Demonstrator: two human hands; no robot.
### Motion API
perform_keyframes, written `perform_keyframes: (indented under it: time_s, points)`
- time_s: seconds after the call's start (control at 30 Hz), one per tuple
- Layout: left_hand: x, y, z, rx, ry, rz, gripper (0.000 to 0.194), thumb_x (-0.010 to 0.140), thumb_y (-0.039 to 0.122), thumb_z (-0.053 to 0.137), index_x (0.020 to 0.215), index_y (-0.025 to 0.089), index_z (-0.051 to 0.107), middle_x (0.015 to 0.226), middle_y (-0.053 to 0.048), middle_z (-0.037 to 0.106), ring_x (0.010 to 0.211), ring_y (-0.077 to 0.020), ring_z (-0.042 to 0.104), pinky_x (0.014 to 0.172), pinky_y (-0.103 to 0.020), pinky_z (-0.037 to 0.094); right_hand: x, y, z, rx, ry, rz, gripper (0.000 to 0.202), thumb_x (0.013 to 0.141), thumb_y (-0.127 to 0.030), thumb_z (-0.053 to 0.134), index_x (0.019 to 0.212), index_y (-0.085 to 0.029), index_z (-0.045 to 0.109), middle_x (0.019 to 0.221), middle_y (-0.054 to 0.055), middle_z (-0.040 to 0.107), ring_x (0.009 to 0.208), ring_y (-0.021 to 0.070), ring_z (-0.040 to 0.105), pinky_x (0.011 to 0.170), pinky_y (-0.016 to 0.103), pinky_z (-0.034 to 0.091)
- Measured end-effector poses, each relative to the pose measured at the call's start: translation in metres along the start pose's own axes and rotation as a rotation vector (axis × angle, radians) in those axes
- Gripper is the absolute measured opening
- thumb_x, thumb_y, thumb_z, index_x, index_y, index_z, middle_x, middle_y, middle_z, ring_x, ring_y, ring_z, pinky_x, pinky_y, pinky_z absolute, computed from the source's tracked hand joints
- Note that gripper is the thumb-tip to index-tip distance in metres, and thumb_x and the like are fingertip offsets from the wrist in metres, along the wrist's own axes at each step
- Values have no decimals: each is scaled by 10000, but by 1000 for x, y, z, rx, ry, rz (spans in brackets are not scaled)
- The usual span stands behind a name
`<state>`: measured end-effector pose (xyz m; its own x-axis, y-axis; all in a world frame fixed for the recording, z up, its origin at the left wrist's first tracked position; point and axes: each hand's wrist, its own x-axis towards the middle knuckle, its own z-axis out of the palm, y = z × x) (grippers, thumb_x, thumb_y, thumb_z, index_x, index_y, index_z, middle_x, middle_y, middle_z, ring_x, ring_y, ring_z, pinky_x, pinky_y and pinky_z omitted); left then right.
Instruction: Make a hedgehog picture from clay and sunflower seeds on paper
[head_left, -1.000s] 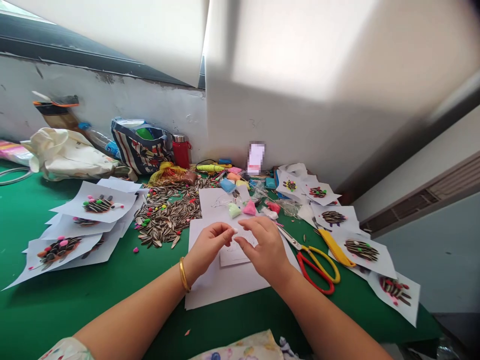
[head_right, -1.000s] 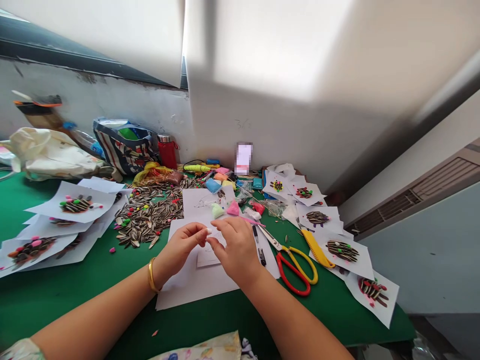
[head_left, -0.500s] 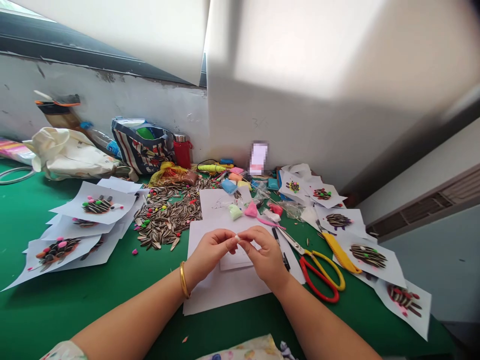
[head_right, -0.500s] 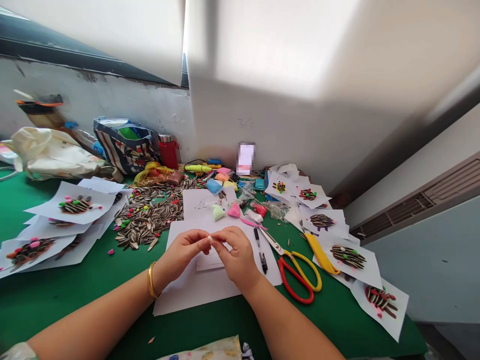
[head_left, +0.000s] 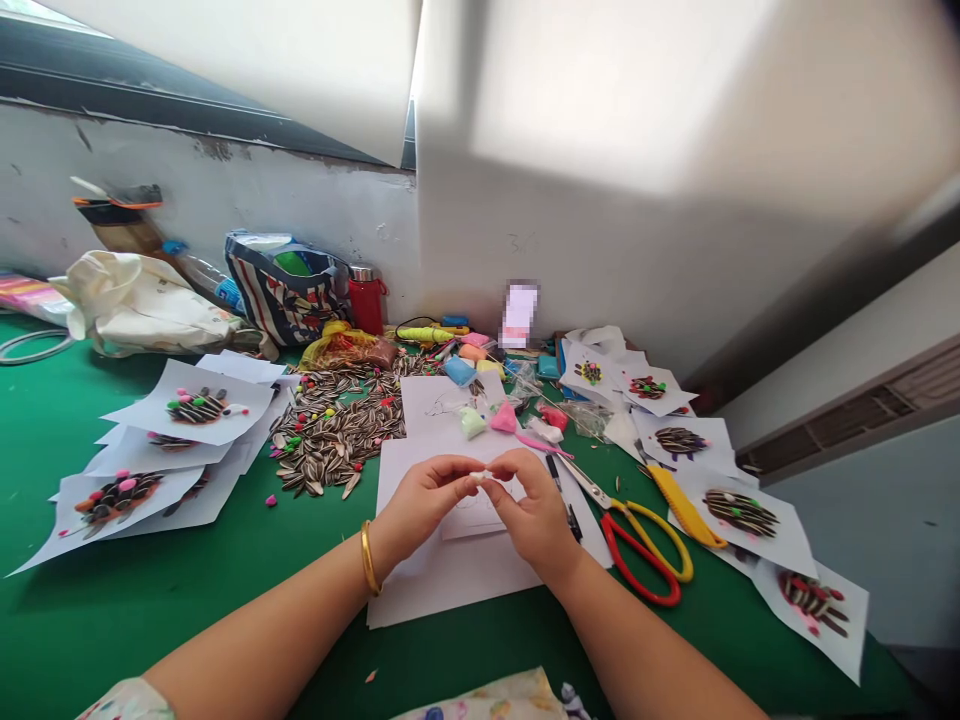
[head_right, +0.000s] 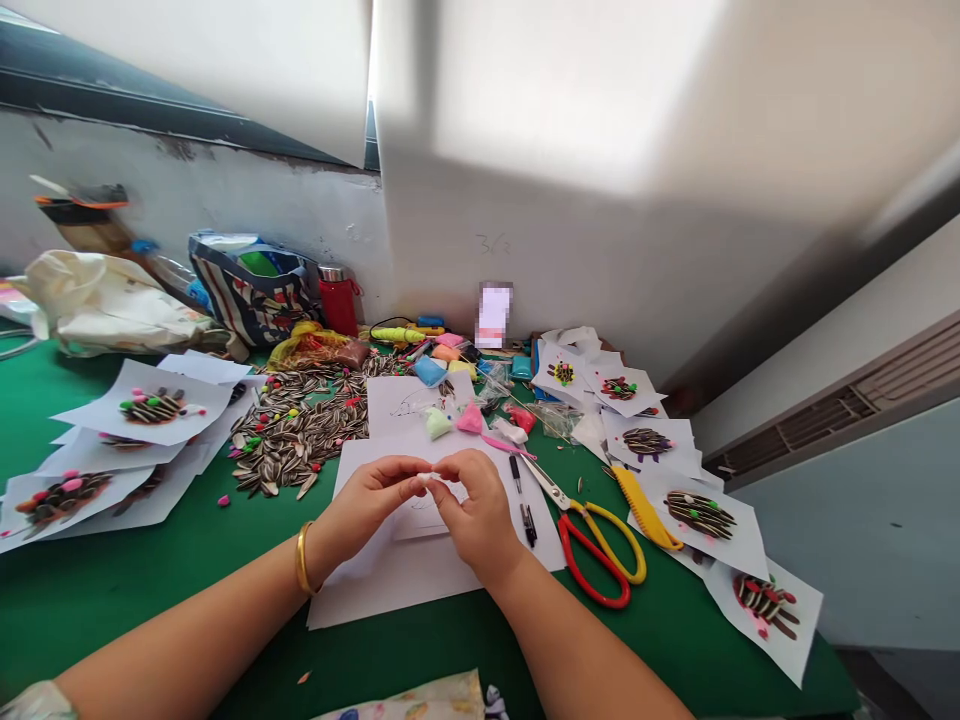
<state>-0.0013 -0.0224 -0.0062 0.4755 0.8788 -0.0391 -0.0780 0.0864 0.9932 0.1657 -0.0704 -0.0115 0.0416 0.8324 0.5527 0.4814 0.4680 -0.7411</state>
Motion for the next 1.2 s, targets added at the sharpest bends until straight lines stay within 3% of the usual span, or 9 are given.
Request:
perform_keyframes:
  time_s: [0.23, 0.47, 0.83, 1.2]
  points:
    - [1, 1, -1, -109, 18, -62, 275, 702, 362, 815, 862, 153, 736, 830, -41, 712, 785, -163, 620, 758, -286, 500, -1, -1, 0, -32, -45, -33, 76, 895, -261, 646, 965, -235, 646, 887, 28, 638, 853, 194, 570, 795, 366, 445]
    - [0, -3, -2, -219, -11, -118, 277, 716, 343, 818, 903, 168, 714, 811, -19, 683, 742, -131, 591, 730, -267, 468, 1, -3, 0, -20, -51, -41, 24, 899, -224, 635, 919, -234, 644, 852, 16, 656, 836, 191, 575, 796, 368, 435]
    - [1, -5, -7, -151, -78, -157, 281, 722, 398, 805, 818, 142, 737, 775, -56, 682, 768, -167, 595, 760, -302, 459, 1, -3, -1, -7, -39, -63, 109, 905, -230, 638, 978, -247, 717, 895, 47, 627, 871, 200, 595, 808, 374, 480]
    - [0, -3, -4, -78, -62, -114, 304, 764, 436, 761, 843, 144, 739, 795, -56, 681, 777, -168, 577, 759, -293, 452, 0, 3, -1, 11, -25, -81, 235, 912, -238, 623, 1129, -270, 707, 938, 55, 614, 889, 197, 595, 819, 378, 506]
